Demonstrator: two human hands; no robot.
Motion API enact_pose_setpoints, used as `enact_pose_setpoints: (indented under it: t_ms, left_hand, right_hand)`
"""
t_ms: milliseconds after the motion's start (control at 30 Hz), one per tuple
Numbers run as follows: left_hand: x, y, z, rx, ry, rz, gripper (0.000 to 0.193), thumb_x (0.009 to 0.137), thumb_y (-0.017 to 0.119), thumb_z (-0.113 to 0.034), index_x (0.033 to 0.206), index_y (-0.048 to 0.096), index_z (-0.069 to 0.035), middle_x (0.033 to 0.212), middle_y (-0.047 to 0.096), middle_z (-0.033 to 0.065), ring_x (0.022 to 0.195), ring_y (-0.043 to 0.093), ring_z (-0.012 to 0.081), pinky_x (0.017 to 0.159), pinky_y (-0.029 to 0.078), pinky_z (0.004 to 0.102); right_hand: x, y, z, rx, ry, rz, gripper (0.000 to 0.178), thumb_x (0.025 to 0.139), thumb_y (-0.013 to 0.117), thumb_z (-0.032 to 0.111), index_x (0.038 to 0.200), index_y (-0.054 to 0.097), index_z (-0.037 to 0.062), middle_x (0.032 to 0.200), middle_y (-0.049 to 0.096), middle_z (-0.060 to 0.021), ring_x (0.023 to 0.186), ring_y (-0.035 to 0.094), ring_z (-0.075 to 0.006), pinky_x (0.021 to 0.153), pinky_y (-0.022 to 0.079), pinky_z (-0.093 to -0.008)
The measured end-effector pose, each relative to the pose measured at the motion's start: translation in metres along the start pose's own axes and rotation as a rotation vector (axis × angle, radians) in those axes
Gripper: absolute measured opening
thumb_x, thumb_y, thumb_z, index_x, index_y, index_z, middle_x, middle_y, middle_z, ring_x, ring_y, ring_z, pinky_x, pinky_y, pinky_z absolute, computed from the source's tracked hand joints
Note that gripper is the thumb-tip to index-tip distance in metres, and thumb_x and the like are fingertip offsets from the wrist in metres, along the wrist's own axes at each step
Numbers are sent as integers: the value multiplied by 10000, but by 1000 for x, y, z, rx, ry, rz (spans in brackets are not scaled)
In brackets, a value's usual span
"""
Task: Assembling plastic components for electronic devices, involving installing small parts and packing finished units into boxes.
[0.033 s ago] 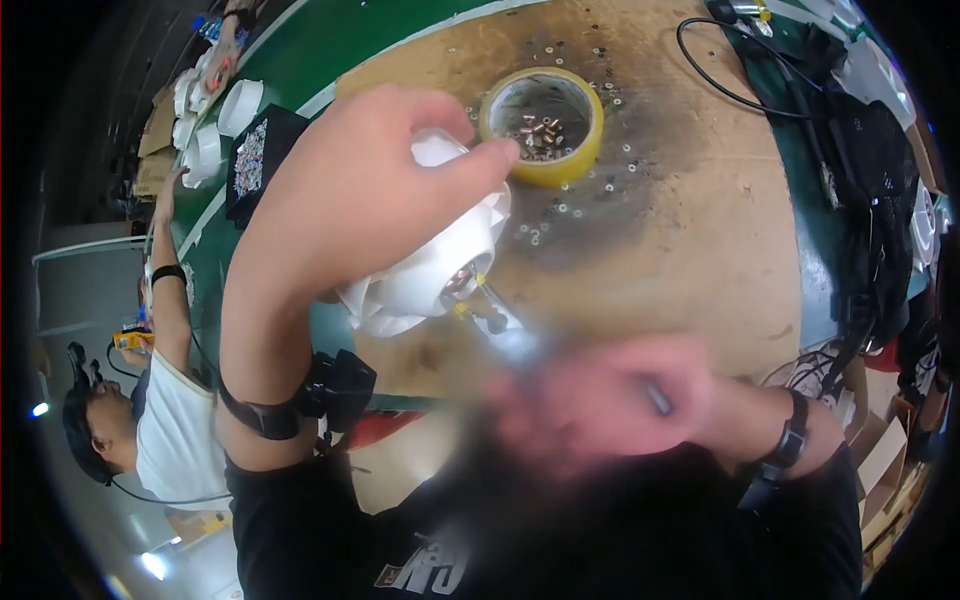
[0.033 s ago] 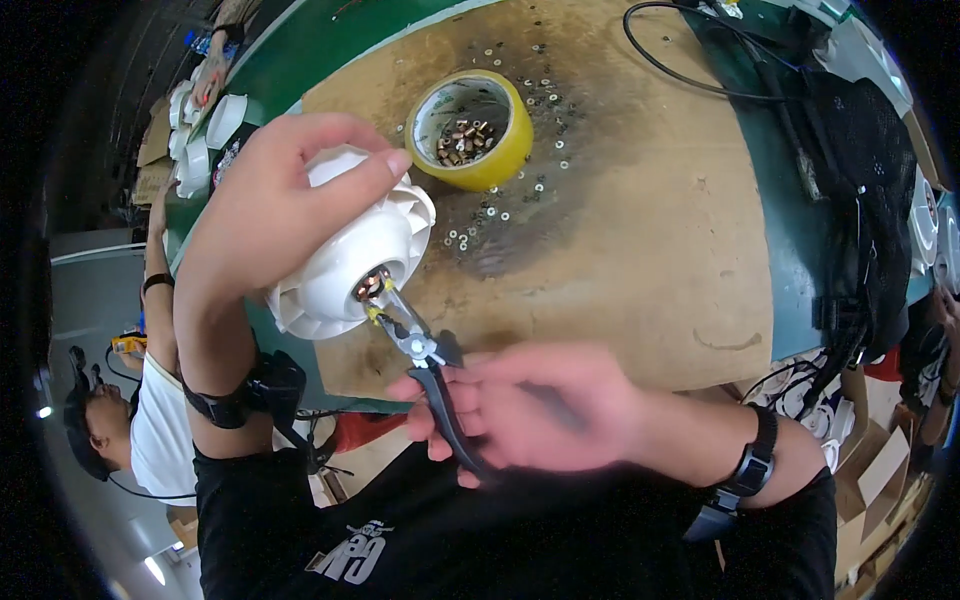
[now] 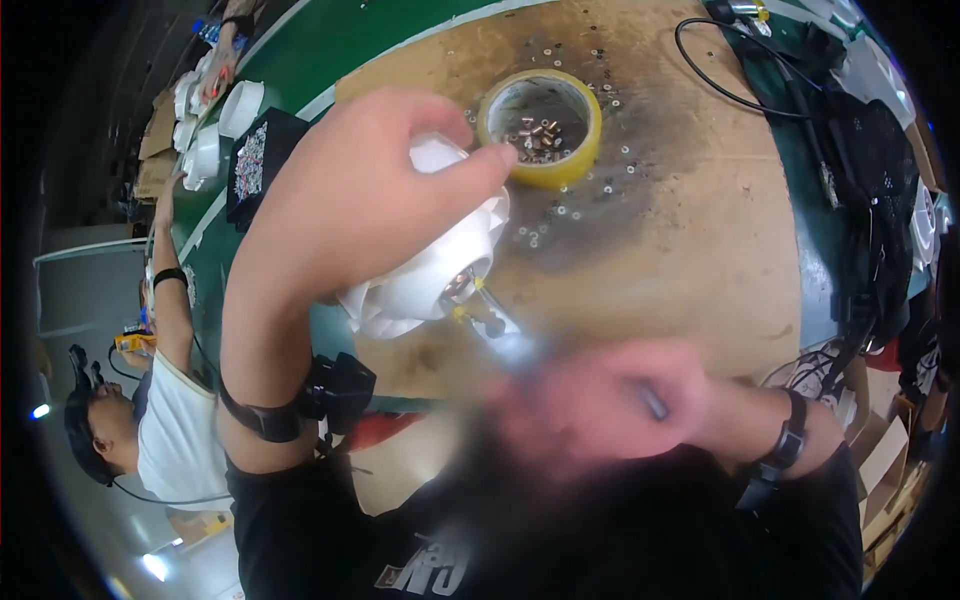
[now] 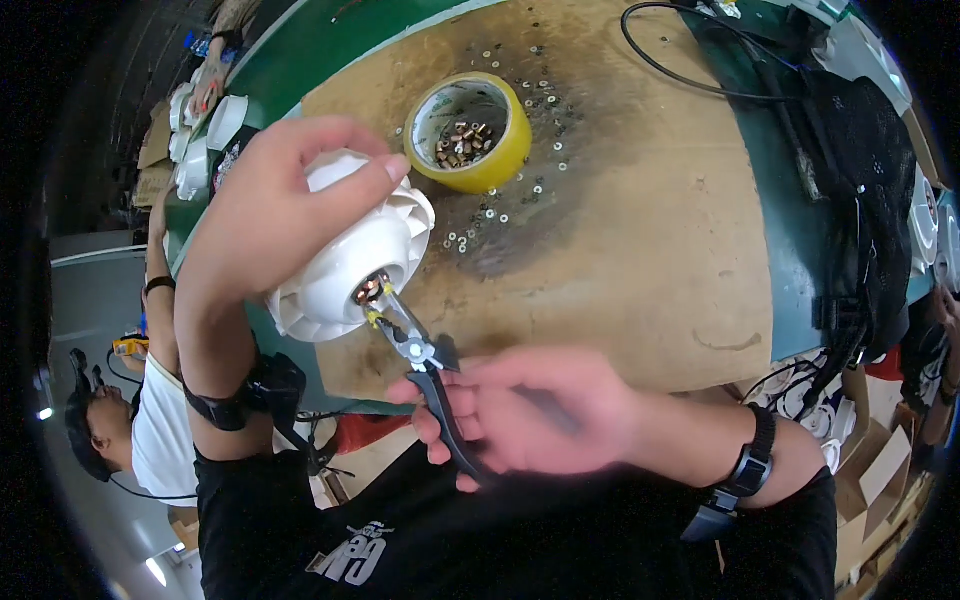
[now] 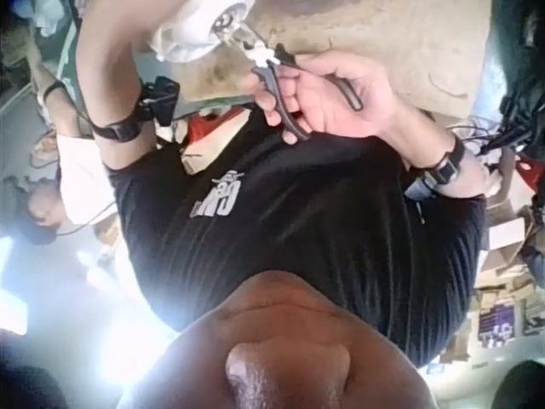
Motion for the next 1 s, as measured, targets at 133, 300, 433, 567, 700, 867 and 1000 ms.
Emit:
enact_pose_setpoints:
  t_ms: [133,300,433,567,700,867,1000]
  left_hand:
    - [1,2,-7,63,42,-31,345,879,688,-326,960,688,9,816,678,139,770,648,199,730,495,317]
    - [3,0,3,27,-16,-14,423,803,668,-395,912,704,13,830,662,231,789,657,354,758,506,377]
    - [3,-1,9,9,-21,2,393,838,650,-368,929,700,11,816,667,195,769,648,283,737,494,350]
    - [6,-2,13,-24,-75,20,427,791,661,-391,932,713,9,843,676,225,796,663,341,762,508,362]
    - [7,6,-12,170,30,-36,457,787,659,-411,947,715,13,870,687,226,841,679,343,778,516,367]
    - [5,1,2,85,-97,-62,491,808,660,-437,917,708,39,845,697,208,817,689,312,758,520,362]
    - [12,1,22,-129,-171,27,464,808,690,-426,857,698,36,713,669,125,650,627,168,646,493,304]
  right_hand:
    - [6,-13,-11,220,67,56,506,976,438,349,1394,435,62,1079,532,-59,1028,525,-198,848,458,-418]
    - [4,-5,-3,125,168,29,347,933,461,276,1213,514,78,1001,516,-42,917,528,-193,728,469,-379]
    - [4,6,12,-183,94,-47,263,917,463,266,1101,527,89,925,512,-41,841,538,-189,692,478,-364]
    - [-3,10,29,-853,221,-346,326,921,466,288,1067,533,5,838,564,-108,760,604,-252,708,507,-420]
    - [-6,23,42,-1600,190,-679,397,882,533,244,954,472,-142,893,605,-335,850,659,-417,797,521,-484]
    - [-18,53,52,-2269,-34,-1014,332,804,631,187,1011,501,-38,977,586,-210,911,628,-345,706,545,-438]
    - [-13,67,52,-2604,-120,-1244,272,774,631,207,934,506,25,870,530,-166,810,564,-367,700,491,-453]
Point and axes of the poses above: each hand's wrist, its own x-axis towards the middle knuckle, its own y-axis out of the palm, z = x × y, the point moved 8 cm from there along x, towards the middle knuckle
